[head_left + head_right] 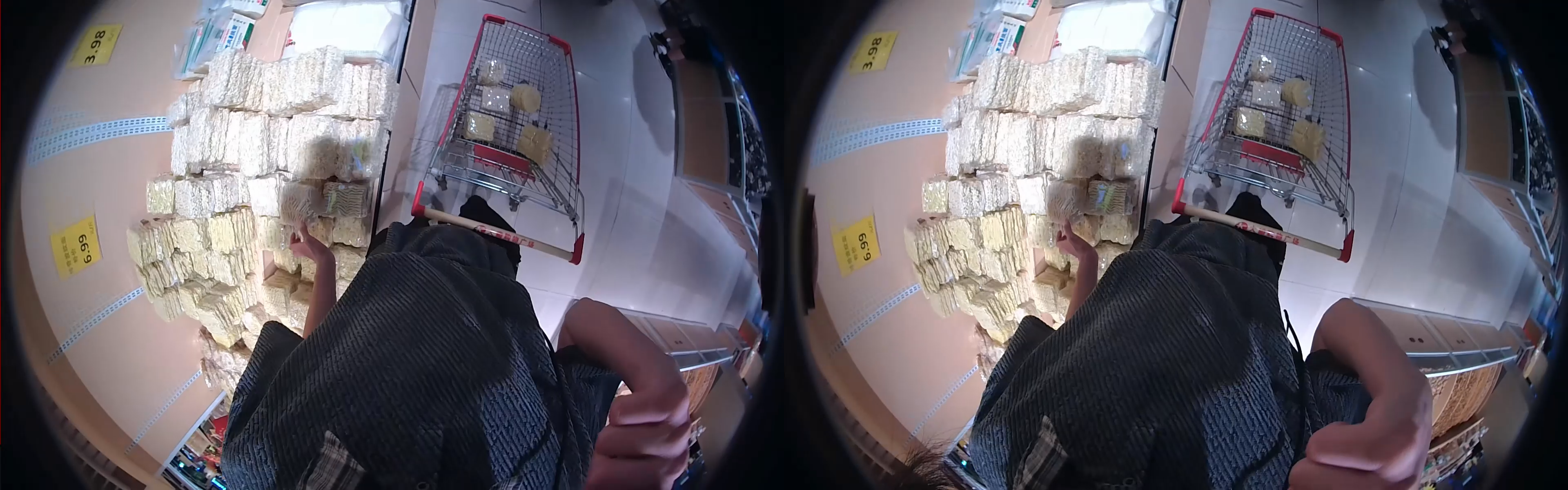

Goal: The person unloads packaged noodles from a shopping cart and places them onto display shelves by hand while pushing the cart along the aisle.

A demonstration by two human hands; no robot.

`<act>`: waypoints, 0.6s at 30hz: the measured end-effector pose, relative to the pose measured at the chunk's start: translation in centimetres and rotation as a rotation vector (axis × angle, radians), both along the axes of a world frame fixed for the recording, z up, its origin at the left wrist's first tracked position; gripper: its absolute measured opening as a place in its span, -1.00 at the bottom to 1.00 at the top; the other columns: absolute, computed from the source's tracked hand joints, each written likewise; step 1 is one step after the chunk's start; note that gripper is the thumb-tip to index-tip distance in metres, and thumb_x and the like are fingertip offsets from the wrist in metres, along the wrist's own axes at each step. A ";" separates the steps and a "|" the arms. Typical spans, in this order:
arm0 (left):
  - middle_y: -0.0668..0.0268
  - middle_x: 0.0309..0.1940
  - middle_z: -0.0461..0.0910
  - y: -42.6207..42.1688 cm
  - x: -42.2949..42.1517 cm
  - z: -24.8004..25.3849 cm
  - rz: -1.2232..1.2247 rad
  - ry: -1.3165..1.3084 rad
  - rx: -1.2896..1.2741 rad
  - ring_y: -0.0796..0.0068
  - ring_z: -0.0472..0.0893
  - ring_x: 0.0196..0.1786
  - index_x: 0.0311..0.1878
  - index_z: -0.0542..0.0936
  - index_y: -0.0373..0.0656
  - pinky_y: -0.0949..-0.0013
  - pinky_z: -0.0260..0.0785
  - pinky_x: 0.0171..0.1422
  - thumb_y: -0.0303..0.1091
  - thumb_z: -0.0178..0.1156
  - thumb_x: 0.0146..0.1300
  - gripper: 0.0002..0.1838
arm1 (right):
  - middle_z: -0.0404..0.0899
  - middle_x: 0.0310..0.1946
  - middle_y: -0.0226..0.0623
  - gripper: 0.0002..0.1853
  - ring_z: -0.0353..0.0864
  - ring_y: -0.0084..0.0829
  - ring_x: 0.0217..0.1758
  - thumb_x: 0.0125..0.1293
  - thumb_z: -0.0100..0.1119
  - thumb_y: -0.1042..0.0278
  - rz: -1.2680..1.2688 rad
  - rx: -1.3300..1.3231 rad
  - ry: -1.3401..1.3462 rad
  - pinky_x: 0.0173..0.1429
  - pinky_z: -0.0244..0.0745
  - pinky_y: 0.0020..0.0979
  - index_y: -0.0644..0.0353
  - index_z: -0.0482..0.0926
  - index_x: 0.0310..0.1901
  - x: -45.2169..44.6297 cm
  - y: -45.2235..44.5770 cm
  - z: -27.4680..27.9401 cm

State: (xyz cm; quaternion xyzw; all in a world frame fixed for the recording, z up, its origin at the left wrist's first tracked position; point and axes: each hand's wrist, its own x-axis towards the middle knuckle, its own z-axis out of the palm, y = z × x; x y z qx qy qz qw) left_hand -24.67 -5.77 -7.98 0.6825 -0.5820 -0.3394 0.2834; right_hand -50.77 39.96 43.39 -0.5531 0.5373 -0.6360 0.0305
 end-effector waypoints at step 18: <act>-0.13 -0.33 0.71 21.8 -22.1 1.2 -1.139 -0.622 0.414 -0.15 0.73 -0.17 -0.13 0.70 -0.36 -0.10 0.51 0.01 0.32 0.04 0.45 -0.25 | 0.35 0.23 0.39 -0.20 0.42 0.23 0.34 0.33 0.35 0.03 -1.065 1.221 -0.930 0.44 0.31 0.01 0.28 0.19 0.42 -3.8 24.7 -54.5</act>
